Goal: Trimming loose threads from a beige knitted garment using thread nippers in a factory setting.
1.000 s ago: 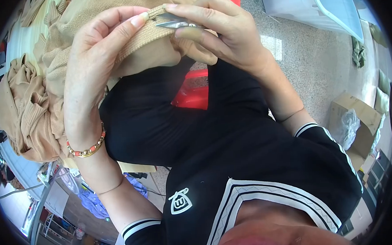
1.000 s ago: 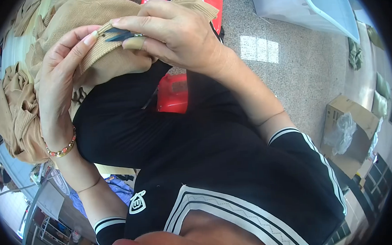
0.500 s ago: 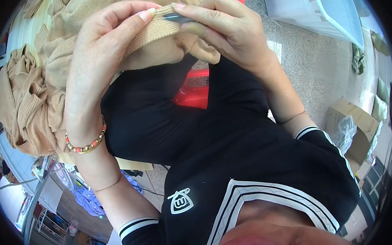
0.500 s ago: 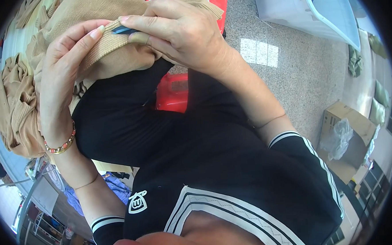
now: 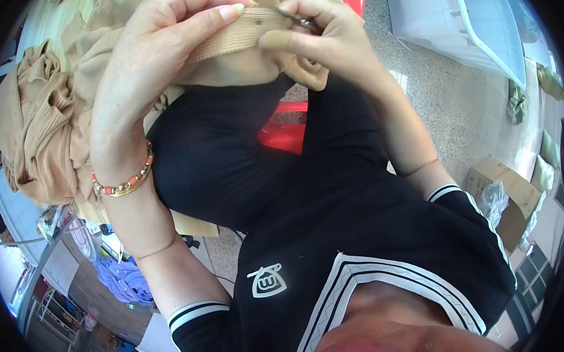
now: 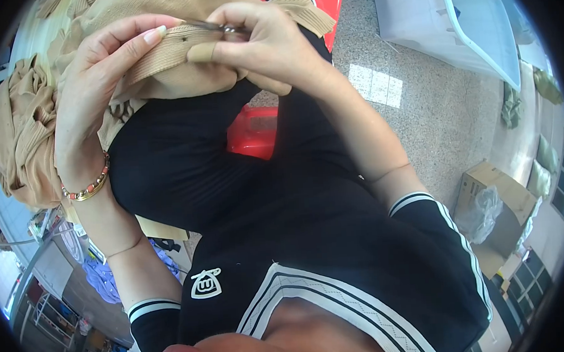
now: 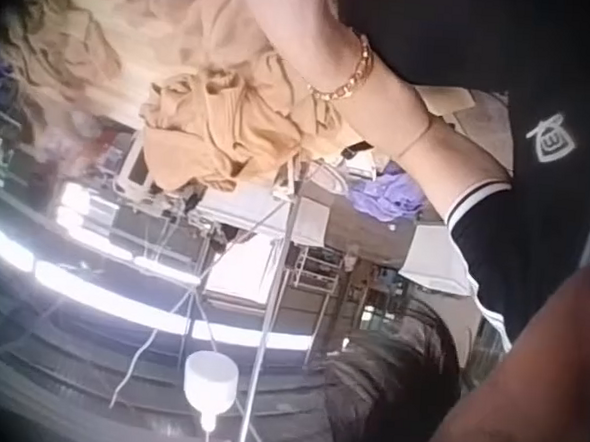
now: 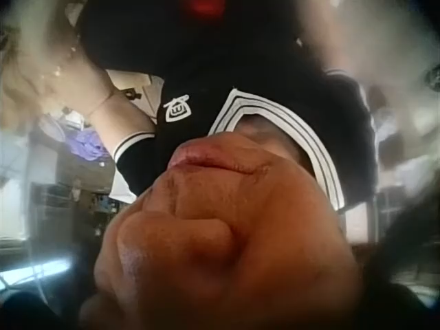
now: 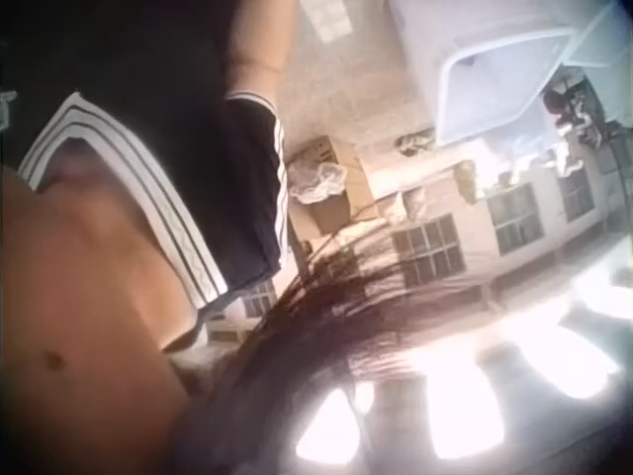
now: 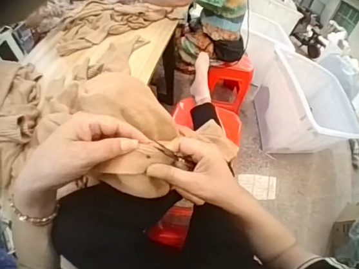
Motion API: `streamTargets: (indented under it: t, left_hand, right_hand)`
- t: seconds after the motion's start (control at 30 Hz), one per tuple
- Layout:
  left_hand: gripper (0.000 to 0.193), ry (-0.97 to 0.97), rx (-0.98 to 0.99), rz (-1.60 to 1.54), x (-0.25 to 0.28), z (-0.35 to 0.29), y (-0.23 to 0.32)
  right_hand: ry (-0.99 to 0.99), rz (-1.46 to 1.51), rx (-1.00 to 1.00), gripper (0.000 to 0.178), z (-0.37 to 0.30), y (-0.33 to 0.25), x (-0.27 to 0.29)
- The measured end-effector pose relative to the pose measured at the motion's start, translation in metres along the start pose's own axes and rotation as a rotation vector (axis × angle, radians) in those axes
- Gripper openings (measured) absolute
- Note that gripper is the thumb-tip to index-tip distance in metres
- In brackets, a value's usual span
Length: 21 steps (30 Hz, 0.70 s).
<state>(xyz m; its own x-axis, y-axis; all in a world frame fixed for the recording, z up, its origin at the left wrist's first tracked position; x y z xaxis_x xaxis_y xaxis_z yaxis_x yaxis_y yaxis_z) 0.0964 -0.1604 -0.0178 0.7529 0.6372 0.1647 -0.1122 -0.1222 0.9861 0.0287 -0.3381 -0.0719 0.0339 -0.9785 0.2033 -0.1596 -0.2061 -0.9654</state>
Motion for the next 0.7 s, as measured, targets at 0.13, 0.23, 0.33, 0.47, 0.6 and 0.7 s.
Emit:
streamTargets:
  t: [0.13, 0.23, 0.33, 0.47, 0.6, 0.7]
  left_hand:
    - [0.028, -0.021, -0.011, 0.018, 0.016, -0.019, -0.013]
    - [0.026, 0.049, -0.035, 0.058, 0.025, -0.032, -0.032]
    - [0.025, 0.042, -0.121, 0.188, 0.027, -0.034, -0.033]
    - [0.024, 0.195, 0.004, -0.042, 0.027, -0.045, -0.04]
    - [0.03, 0.143, -0.025, -0.027, 0.031, -0.044, -0.048]
    - [0.03, 0.185, -0.048, -0.115, 0.036, -0.045, -0.054]
  right_hand:
    - [-0.037, -0.018, -0.045, 0.019, 0.004, -0.008, 0.017]
    - [-0.084, 0.196, -0.289, 0.016, 0.002, -0.02, 0.007]
    - [0.182, -0.16, 0.093, 0.013, 0.011, -0.01, 0.01]
    - [0.049, 0.168, -0.074, 0.014, 0.011, 0.007, 0.01]
    - [0.281, -0.252, 0.122, 0.023, 0.009, 0.005, 0.007]
    - [0.271, -0.408, 0.266, 0.034, 0.003, -0.019, -0.015]
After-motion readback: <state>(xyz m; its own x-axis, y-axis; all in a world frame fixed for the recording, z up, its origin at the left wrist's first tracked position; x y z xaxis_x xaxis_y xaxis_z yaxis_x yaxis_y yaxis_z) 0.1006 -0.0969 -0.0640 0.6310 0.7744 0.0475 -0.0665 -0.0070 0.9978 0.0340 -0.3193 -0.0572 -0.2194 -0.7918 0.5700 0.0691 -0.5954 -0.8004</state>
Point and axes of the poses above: each hand's wrist, its own z-axis towards the middle knuckle, its own x-axis out of the back of the hand, y = z × x, the point moved 4 cm from there along z, towards the middle knuckle, and after that the axes turned 15 degrees about -x, right-handed, at the moved point
